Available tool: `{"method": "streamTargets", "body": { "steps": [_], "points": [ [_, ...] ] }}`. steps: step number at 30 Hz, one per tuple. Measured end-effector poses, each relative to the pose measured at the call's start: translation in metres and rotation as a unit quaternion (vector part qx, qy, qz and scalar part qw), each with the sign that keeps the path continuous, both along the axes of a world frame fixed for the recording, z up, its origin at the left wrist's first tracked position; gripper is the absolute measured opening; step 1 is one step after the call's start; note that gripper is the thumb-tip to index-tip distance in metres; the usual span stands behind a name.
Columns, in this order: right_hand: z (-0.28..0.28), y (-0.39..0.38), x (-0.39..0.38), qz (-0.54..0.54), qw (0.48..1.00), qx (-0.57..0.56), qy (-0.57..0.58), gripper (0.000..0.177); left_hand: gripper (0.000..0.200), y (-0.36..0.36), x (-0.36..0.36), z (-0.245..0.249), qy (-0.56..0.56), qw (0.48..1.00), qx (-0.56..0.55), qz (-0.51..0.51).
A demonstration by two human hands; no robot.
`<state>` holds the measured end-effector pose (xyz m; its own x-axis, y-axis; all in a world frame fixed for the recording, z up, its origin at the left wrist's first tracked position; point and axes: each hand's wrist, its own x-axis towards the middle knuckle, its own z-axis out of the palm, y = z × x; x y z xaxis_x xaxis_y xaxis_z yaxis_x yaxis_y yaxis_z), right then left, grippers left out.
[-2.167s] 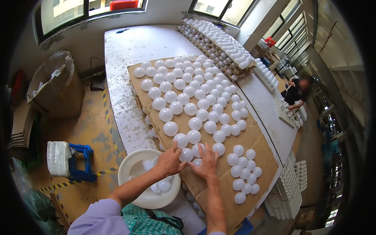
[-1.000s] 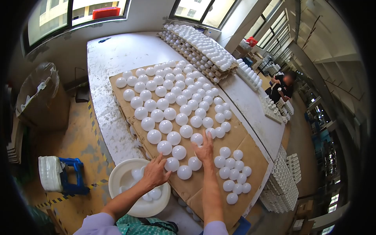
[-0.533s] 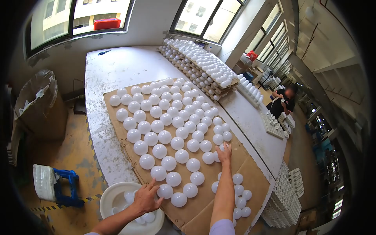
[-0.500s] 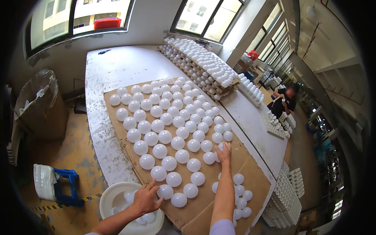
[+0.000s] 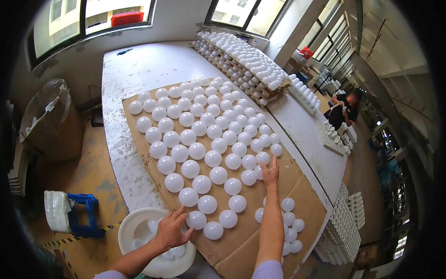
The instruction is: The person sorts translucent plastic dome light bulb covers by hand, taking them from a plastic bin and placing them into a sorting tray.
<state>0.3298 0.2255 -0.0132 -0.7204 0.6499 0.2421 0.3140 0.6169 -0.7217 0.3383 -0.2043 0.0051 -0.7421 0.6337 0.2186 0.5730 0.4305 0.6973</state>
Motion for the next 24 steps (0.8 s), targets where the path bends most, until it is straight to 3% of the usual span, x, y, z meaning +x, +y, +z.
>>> {"method": "streamTargets", "body": {
  "steps": [4,8,10,11,13,14,18,22,24],
  "points": [
    [-0.012,-0.02,0.004,0.004,0.993,0.063,-0.095,0.085,0.047,0.001,0.0,0.0,-0.003,1.0,0.0,0.004],
    [-0.01,-0.03,0.006,0.002,1.0,0.021,-0.008,0.086,0.047,-0.001,-0.002,-0.003,-0.014,1.0,0.006,0.003],
    [0.0,-0.067,0.005,-0.038,0.97,0.199,-0.134,0.085,0.046,-0.001,-0.003,-0.005,-0.029,1.0,0.002,0.003],
    [0.007,-0.083,0.002,-0.033,0.97,0.202,-0.134,0.085,0.046,-0.001,-0.003,-0.004,-0.03,1.0,0.004,0.008],
    [0.016,-0.111,-0.003,0.057,0.938,0.293,-0.176,0.085,0.045,-0.001,-0.003,-0.004,-0.048,0.999,-0.006,0.001],
    [0.013,-0.118,-0.009,0.1,0.963,0.215,-0.127,0.077,0.045,-0.001,-0.003,-0.004,-0.049,0.999,-0.007,0.002],
    [0.019,-0.146,-0.024,0.14,0.949,0.243,-0.146,0.057,0.045,-0.001,-0.002,-0.005,-0.041,0.999,-0.004,0.004],
    [0.022,-0.142,-0.03,0.155,0.945,0.249,-0.145,0.058,0.045,-0.001,-0.003,-0.007,-0.038,0.999,0.003,0.006],
    [0.022,-0.134,-0.047,0.14,0.973,0.177,-0.052,0.052,0.044,-0.001,-0.003,-0.006,-0.041,0.999,0.004,0.007]
  ]
}}
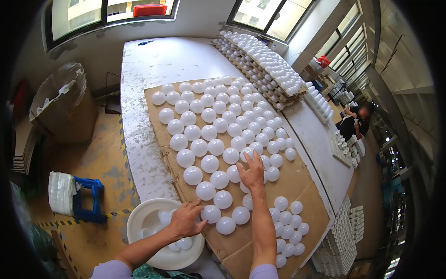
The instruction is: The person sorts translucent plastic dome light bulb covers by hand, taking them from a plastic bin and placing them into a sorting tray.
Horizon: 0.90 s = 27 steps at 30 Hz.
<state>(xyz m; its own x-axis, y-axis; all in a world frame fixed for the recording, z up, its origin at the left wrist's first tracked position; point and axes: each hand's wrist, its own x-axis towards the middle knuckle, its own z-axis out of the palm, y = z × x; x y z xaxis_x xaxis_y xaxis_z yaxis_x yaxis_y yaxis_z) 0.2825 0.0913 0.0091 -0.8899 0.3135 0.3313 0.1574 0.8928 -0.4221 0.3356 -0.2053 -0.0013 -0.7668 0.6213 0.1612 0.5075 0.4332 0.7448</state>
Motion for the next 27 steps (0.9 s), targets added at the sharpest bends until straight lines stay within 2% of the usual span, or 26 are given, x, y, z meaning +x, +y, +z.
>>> {"method": "streamTargets", "body": {
  "steps": [1,3,5,7,8,11,13,17,20,22,23,25,26,27],
  "points": [
    [0.004,0.001,-0.011,0.001,1.0,-0.002,0.001,0.052,0.044,0.0,-0.001,0.0,0.0,1.0,0.0,-0.003],
    [0.01,0.004,-0.033,-0.026,0.995,0.1,-0.01,0.046,0.044,0.001,0.0,-0.002,0.006,1.0,-0.001,-0.001],
    [0.002,0.016,-0.051,-0.031,0.992,0.115,0.03,0.042,0.044,0.0,-0.001,-0.004,0.012,1.0,0.0,0.005],
    [0.009,0.019,-0.064,-0.074,0.987,0.031,-0.137,0.041,0.043,0.0,-0.001,-0.004,0.015,1.0,-0.003,-0.002],
    [0.009,0.019,-0.067,-0.068,0.988,0.032,-0.137,0.041,0.043,0.0,-0.001,-0.004,0.014,1.0,-0.003,0.004],
    [0.007,0.015,-0.067,-0.06,0.992,0.003,-0.107,0.038,0.043,0.0,-0.001,-0.005,0.008,1.0,0.001,0.001],
    [0.001,0.016,-0.064,-0.028,0.995,-0.055,-0.081,0.037,0.043,-0.001,-0.002,-0.005,0.006,1.0,0.011,-0.006],
    [-0.001,0.012,-0.065,-0.006,0.994,-0.029,-0.103,0.037,0.042,-0.001,-0.002,-0.004,0.008,1.0,0.011,-0.008],
    [-0.008,0.012,-0.068,0.028,0.997,0.017,-0.074,0.04,0.042,-0.001,-0.002,-0.004,0.011,1.0,0.019,-0.003],
    [-0.002,0.015,-0.064,0.067,0.997,-0.01,0.033,0.044,0.042,-0.002,-0.003,-0.005,0.011,1.0,0.029,-0.001],
    [0.003,0.018,-0.054,0.068,0.997,-0.01,0.031,0.044,0.042,-0.003,-0.003,-0.006,0.009,1.0,0.029,0.0],
    [0.027,0.009,-0.029,-0.087,0.987,0.115,-0.07,0.046,0.041,-0.001,-0.003,-0.009,0.009,0.999,0.033,0.004],
    [0.025,0.009,-0.024,-0.086,0.987,0.117,-0.072,0.046,0.041,-0.001,-0.003,-0.008,0.006,0.999,0.036,0.005],
    [0.023,0.009,-0.018,-0.116,0.98,0.091,-0.131,0.046,0.041,-0.002,-0.004,-0.005,0.003,1.0,0.03,0.003]
  ]
}}
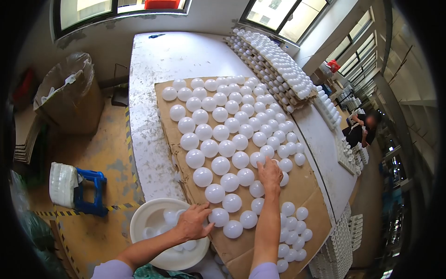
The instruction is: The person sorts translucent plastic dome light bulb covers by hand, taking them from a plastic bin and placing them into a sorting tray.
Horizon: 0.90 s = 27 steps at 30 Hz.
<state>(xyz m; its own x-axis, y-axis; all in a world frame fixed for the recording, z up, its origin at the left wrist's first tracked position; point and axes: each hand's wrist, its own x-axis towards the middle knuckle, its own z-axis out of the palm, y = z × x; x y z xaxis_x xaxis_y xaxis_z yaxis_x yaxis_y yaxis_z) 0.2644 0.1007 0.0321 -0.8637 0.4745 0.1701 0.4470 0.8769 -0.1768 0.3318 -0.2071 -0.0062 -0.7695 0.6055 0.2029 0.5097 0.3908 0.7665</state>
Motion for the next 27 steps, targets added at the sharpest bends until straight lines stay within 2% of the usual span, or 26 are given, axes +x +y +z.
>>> {"method": "streamTargets", "body": {
  "steps": [1,2,5,9,12,14,15,16,18,22,24,27],
  "points": [
    [-0.001,0.001,0.006,-0.042,0.997,-0.029,-0.053,0.045,0.04,0.0,0.001,0.001,-0.003,1.0,-0.006,-0.004],
    [-0.006,0.003,0.007,-0.047,0.997,-0.029,-0.053,0.045,0.04,0.0,0.001,0.001,-0.003,1.0,-0.006,-0.01],
    [-0.027,0.008,-0.004,0.027,0.998,-0.01,0.052,0.045,0.04,0.001,0.0,0.001,0.001,1.0,-0.006,-0.006],
    [-0.026,0.008,-0.025,-0.006,0.998,-0.051,0.04,0.042,0.042,0.0,0.0,0.002,-0.001,1.0,-0.012,-0.013],
    [-0.018,0.013,-0.013,0.02,0.989,-0.103,0.102,0.041,0.043,0.001,0.002,0.0,-0.003,1.0,-0.013,-0.014],
    [0.001,0.013,0.015,0.04,0.971,-0.118,0.205,0.044,0.042,0.001,0.003,0.001,0.004,1.0,-0.005,-0.012],
    [0.009,0.013,0.034,-0.011,0.988,-0.092,0.12,0.046,0.042,0.001,0.003,0.002,0.002,1.0,-0.008,-0.005],
    [0.01,0.01,0.052,-0.013,0.989,-0.089,0.121,0.046,0.042,0.002,0.003,0.003,0.0,1.0,-0.011,0.002],
    [0.009,0.003,0.082,0.039,0.997,-0.061,0.019,0.046,0.042,0.002,0.003,0.004,0.001,1.0,-0.005,0.0],
    [0.002,-0.003,0.087,0.062,0.99,-0.12,0.032,0.047,0.044,0.003,0.004,0.004,0.008,1.0,-0.023,-0.005],
    [-0.005,0.0,0.081,0.04,0.998,-0.011,0.052,0.046,0.044,0.003,0.005,0.003,0.009,1.0,-0.019,-0.006],
    [-0.01,-0.001,0.068,-0.023,0.997,0.04,0.055,0.043,0.044,0.002,0.006,0.002,0.01,1.0,-0.012,0.001]
  ]
}}
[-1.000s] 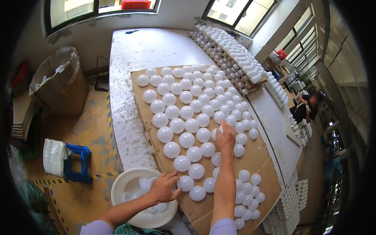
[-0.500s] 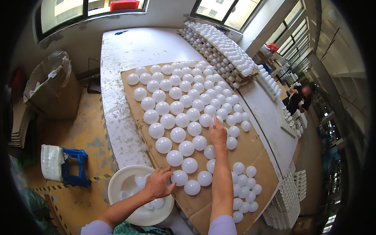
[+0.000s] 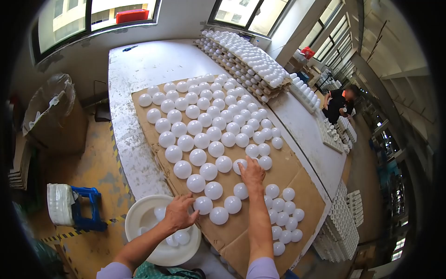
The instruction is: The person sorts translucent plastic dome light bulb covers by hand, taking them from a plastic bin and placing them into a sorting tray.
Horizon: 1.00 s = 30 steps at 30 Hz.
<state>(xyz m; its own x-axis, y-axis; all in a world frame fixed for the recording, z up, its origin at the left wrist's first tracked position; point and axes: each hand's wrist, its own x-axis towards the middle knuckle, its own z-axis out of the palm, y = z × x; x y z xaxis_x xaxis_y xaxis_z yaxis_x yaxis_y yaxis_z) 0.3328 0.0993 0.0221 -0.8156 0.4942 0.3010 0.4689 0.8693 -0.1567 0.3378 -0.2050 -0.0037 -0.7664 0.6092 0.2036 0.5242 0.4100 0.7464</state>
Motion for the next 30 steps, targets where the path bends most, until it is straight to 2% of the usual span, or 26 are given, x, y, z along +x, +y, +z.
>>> {"method": "streamTargets", "body": {
  "steps": [4,6,7,9,10,12,13,15,16,18,22,24,25,28,29,30],
  "points": [
    [-0.021,0.014,-0.023,-0.001,0.999,-0.007,0.041,0.043,0.044,0.0,0.001,-0.001,-0.004,1.0,0.004,0.001],
    [-0.027,0.019,-0.028,0.067,0.99,-0.094,0.076,0.043,0.044,0.001,0.002,-0.003,-0.002,1.0,0.008,0.003],
    [-0.018,0.012,-0.022,0.065,0.991,-0.095,0.075,0.043,0.043,0.0,0.002,-0.004,0.001,1.0,0.013,0.006],
    [0.004,0.004,-0.009,-0.003,0.973,-0.205,0.108,0.051,0.043,0.0,0.001,-0.004,0.006,1.0,0.017,0.004],
    [0.002,0.007,-0.005,0.0,0.974,-0.203,0.105,0.051,0.043,0.0,0.001,-0.003,0.01,1.0,0.021,0.004],
    [-0.01,0.016,0.007,-0.091,0.991,0.061,0.075,0.058,0.043,0.0,0.0,-0.003,0.009,1.0,0.02,0.005],
    [-0.017,0.023,0.009,-0.094,0.991,0.06,0.074,0.058,0.043,0.0,0.001,-0.002,0.011,1.0,0.017,0.001],
    [-0.027,0.03,0.011,-0.034,0.996,-0.077,-0.034,0.063,0.043,0.0,0.001,-0.003,0.01,1.0,0.012,-0.001],
    [-0.028,0.028,0.011,-0.034,0.996,-0.077,-0.034,0.063,0.044,0.001,0.0,-0.004,0.011,1.0,0.01,0.002],
    [-0.028,0.02,0.009,-0.028,0.995,-0.061,0.078,0.06,0.042,0.001,0.001,-0.007,0.011,1.0,0.009,0.006],
    [0.02,-0.014,0.048,-0.02,0.995,-0.095,0.038,0.059,0.041,0.001,0.001,-0.005,0.001,1.0,0.012,0.008],
    [0.032,-0.042,0.065,-0.091,0.973,-0.135,-0.167,0.056,0.041,0.001,0.001,-0.005,0.001,1.0,0.009,0.009],
    [0.026,-0.046,0.067,-0.093,0.972,-0.137,-0.166,0.056,0.041,0.001,0.001,-0.005,0.002,1.0,0.005,0.006],
    [0.014,-0.053,0.069,-0.008,0.984,-0.134,-0.117,0.057,0.041,0.002,0.001,-0.001,0.002,1.0,-0.012,-0.002],
    [0.006,-0.051,0.063,-0.016,0.984,-0.136,-0.113,0.057,0.041,0.004,0.001,0.0,0.005,1.0,-0.013,-0.01],
    [-0.01,-0.045,0.058,0.044,0.987,-0.144,-0.05,0.056,0.04,0.004,0.002,-0.001,0.005,1.0,-0.015,-0.009]
  ]
}}
